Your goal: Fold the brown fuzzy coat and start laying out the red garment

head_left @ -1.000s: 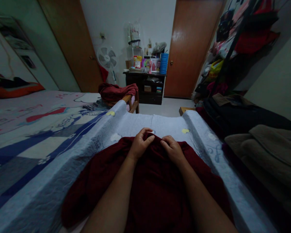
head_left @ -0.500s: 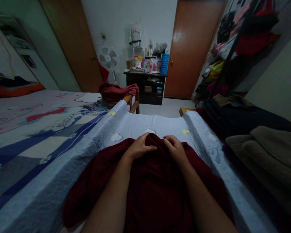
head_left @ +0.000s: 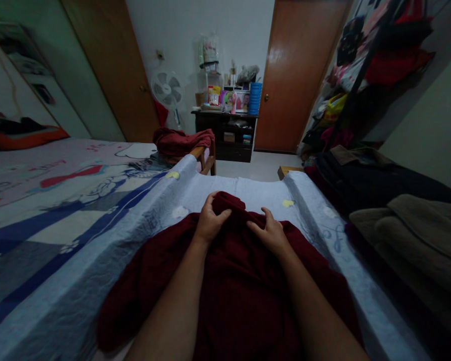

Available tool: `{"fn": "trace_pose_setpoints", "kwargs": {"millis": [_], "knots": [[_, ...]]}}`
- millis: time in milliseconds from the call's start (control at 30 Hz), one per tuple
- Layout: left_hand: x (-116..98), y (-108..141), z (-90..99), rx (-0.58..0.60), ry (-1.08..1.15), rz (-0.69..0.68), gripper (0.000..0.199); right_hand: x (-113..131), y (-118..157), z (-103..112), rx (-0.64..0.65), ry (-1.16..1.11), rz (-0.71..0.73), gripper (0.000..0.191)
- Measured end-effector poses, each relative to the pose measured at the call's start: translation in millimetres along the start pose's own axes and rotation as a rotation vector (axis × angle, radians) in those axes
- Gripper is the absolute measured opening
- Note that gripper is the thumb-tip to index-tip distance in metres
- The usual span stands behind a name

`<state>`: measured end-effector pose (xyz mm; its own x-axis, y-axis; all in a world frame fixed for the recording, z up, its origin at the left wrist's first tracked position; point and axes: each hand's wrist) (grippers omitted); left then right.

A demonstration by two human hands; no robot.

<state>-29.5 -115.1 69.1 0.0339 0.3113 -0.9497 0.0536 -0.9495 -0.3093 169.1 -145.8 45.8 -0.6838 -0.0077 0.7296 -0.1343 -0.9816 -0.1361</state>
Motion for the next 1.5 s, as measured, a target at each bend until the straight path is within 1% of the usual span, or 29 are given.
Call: {"fn": "trace_pose_setpoints", "kwargs": {"millis": [100, 200, 267, 367, 433, 500, 600, 667, 733, 833, 967, 1100, 1200, 1267, 1333, 1367, 1433, 1500], "knots": [[0, 2, 0.0, -0.043, -0.149, -0.064, 0.059, -2, -2, 0, -0.03, 0.078, 0.046, 0.072], [0, 5, -1.8, -0.048, -0.29, -0.076, 0.067, -4, -3, 2, -0.032, 0.032, 0.06, 0.065], [0, 5, -3.2, -0.044, -0.356, -0.073, 0.065, -4, -4, 3, -0.055, -0.025, 0.068, 0.061], [2, 4, -3.1, -0.065, -0.422, -0.117, 0.051, -4, -5, 5, -0.147, -0.089, 0.065, 0.059], [4, 2, -1.4, -0.081, -0.472, -0.13, 0.045, -2, -5, 7, -0.234, -0.127, 0.054, 0.06], [6, 1, 1.2, -0.114, -0.573, -0.12, 0.04, -1, -4, 9, -0.341, -0.15, 0.05, 0.061], [4, 0, 5.2, -0.175, -0.83, -0.136, 0.031, 1, -3, 13, -0.482, -0.061, 0.022, 0.062], [2, 0, 7.4, -0.208, -0.977, -0.146, 0.025, 3, -1, 15, -0.506, 0.06, -0.024, 0.063], [-1, 1, 8.7, -0.217, -1.045, -0.12, 0.024, 5, 0, 17, -0.494, 0.154, -0.062, 0.063], [-3, 1, 8.5, -0.168, -1.057, -0.077, 0.027, 6, 0, 20, -0.473, 0.202, -0.078, 0.064], [-1, 1, 6.1, -0.1, -1.025, -0.067, 0.032, 3, -2, 19, -0.439, 0.15, -0.057, 0.058], [-2, 1, 4.9, -0.124, -0.99, -0.075, 0.037, -2, -5, 14, -0.47, 0.049, 0.013, 0.049], [-1, 0, 4.4, -0.159, -0.899, -0.128, 0.041, -6, -7, 11, -0.497, -0.039, 0.084, 0.044], [1, -1, 3.2, -0.169, -0.822, -0.176, 0.043, -9, -9, 8, -0.486, -0.068, 0.127, 0.045], [5, -1, 1.4, -0.167, -0.767, -0.219, 0.052, -12, -11, 4, -0.465, -0.052, 0.168, 0.051], [7, 0, 0.5, -0.162, -0.75, -0.232, 0.061, -14, -12, 2, -0.458, -0.028, 0.186, 0.055], [12, 0, -0.5, -0.162, -0.733, -0.228, 0.081, -18, -13, -2, -0.445, 0.032, 0.203, 0.061], [16, -1, 0.2, -0.178, -0.727, -0.206, 0.092, -22, -14, -7, -0.41, 0.092, 0.193, 0.062]]}}
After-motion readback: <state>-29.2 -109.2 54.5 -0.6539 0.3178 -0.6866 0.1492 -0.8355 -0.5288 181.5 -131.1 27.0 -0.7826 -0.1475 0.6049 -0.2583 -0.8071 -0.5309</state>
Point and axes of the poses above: each hand's wrist, its own y-axis away from the middle knuckle, its own z-axis out of the back of the hand, x = y × z, and after that the axes turned 2 degrees about -x, right-handed
